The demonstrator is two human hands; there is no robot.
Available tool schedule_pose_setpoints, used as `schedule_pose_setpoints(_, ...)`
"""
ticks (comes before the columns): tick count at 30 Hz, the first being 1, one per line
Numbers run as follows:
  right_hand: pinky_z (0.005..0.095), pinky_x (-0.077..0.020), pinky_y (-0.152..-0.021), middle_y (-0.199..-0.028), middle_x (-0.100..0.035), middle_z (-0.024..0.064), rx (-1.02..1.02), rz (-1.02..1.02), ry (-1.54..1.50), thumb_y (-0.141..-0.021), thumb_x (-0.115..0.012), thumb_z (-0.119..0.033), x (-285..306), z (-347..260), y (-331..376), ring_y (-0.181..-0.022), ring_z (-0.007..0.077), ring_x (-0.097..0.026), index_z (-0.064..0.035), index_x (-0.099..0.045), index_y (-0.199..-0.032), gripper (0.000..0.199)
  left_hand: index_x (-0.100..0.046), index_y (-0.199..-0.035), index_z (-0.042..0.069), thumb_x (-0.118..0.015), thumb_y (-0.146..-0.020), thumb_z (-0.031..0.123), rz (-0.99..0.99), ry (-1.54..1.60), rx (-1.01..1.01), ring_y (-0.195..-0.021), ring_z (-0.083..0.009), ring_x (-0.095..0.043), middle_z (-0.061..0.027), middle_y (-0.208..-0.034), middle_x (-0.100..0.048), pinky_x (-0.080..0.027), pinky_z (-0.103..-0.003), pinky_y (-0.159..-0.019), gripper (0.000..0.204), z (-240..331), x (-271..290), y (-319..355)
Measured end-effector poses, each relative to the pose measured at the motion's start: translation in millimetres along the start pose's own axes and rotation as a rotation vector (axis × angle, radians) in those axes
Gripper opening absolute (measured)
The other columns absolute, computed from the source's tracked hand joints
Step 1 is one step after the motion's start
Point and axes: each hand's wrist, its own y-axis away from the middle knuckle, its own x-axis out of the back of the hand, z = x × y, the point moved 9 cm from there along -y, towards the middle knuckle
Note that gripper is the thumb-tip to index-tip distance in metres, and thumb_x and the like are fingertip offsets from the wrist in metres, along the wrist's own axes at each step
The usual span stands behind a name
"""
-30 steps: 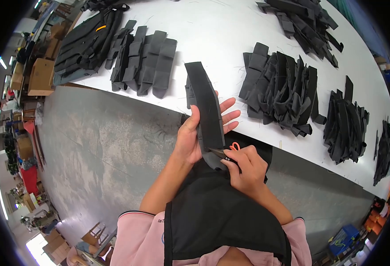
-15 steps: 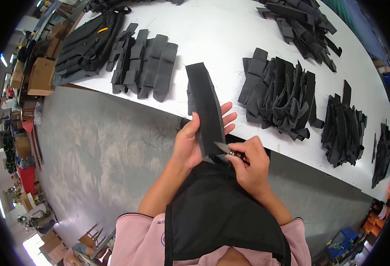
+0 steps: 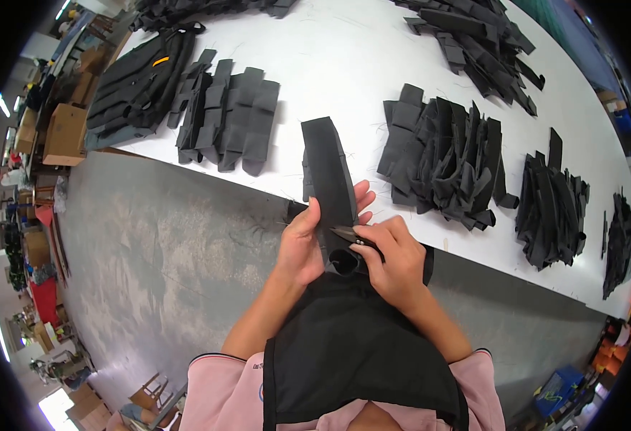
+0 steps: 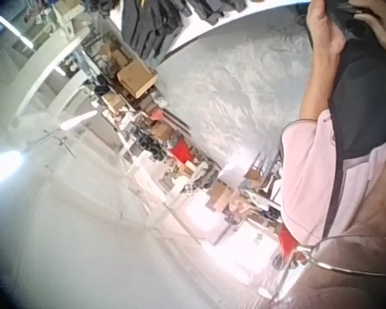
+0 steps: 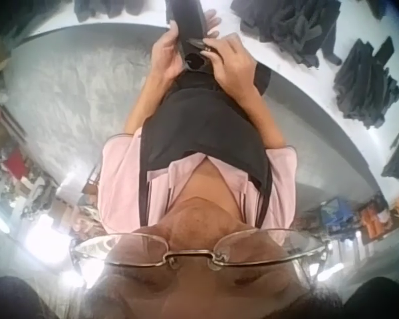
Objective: Trimming excess threads and small fabric components for bag assembly using thread nippers.
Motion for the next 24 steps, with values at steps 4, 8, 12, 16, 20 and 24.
schedule_pose_setpoints(4, 0.0308, -0.044, -0.052, -0.075, -0.052, 0.0077, -0.131, -0.066, -0.038, -0.067, -0.073, -0.002, 3.6, 16.3, 9.1, -0.058, 0.0221, -0.054, -0.0039, -0.064, -0.091, 0.025, -0.035, -0.134, -0.006, -0.038, -0.097, 0.038, 0.132, -0.113, -0.006, -0.127, -0.0279, -0.042, -0.018, -0.137, -0.043, -0.038, -0.039, -0.104, 0.058, 4.7, 16.1, 3.2)
schedule_pose_setpoints(8, 0.0284, -0.0432, -0.051, -0.079, -0.052, 0.0071, -0.224, -0.024, -0.074, -0.069, -0.073, -0.002, 11.8, 33.3, 17.3, -0.057, 0.0188, -0.053, -0.0036, -0.063, -0.093, 0.026, -0.042, -0.129, -0.007, -0.041, -0.097, 0.038, 0.229, -0.152, -0.01, -0.115, -0.024, -0.053, -0.0188, -0.132, -0.048, -0.046, -0.036, -0.096, 0.055, 8.4, 28.5, 4.9)
schedule_pose_setpoints(12, 0.0286, -0.0429, -0.051, -0.078, -0.05, 0.0067, -0.229, -0.06, -0.064, -0.07, -0.072, -0.003, 6.4, 31.2, 10.7, -0.057, 0.019, -0.054, -0.004, -0.062, -0.092, 0.024, -0.042, -0.129, -0.007, -0.041, -0.097, 0.037, 0.196, -0.09, 0.011, -0.112, -0.0233, -0.054, -0.0191, -0.132, -0.049, -0.048, -0.035, -0.092, 0.054, 5.8, 26.6, 5.8)
schedule_pose_setpoints(16, 0.0306, -0.0424, -0.052, -0.077, -0.049, 0.0068, -0.206, -0.107, -0.017, -0.069, -0.072, -0.004, 5.0, 30.1, 9.6, -0.058, 0.0215, -0.053, -0.0049, -0.061, -0.091, 0.024, -0.042, -0.128, -0.007, -0.041, -0.097, 0.036, 0.212, -0.107, 0.007, -0.108, -0.0228, -0.057, -0.0201, -0.131, -0.049, -0.051, -0.035, -0.089, 0.053, 7.7, 26.8, 7.5)
schedule_pose_setpoints(20, 0.0319, -0.0409, -0.052, -0.077, -0.049, 0.0062, -0.133, -0.123, -0.006, -0.067, -0.073, -0.006, 5.9, 29.5, 5.7, -0.057, 0.0219, -0.052, -0.0057, -0.062, -0.09, 0.026, -0.044, -0.126, -0.008, -0.041, -0.097, 0.035, 0.217, -0.125, 0.031, -0.102, -0.0223, -0.059, -0.0209, -0.129, -0.05, -0.052, -0.034, -0.086, 0.051, 7.1, 27.8, 9.5)
schedule_pose_setpoints(24, 0.0323, -0.0412, -0.054, -0.075, -0.052, 0.0062, 0.017, -0.143, 0.091, -0.065, -0.074, -0.006, 8.0, 20.3, 1.6, -0.059, 0.0227, -0.052, -0.0061, -0.063, -0.089, 0.026, -0.046, -0.124, -0.009, -0.041, -0.098, 0.034, 0.197, -0.146, 0.057, -0.099, -0.0217, -0.061, -0.0209, -0.127, -0.052, -0.052, -0.034, -0.086, 0.051, 7.5, 27.5, 10.5)
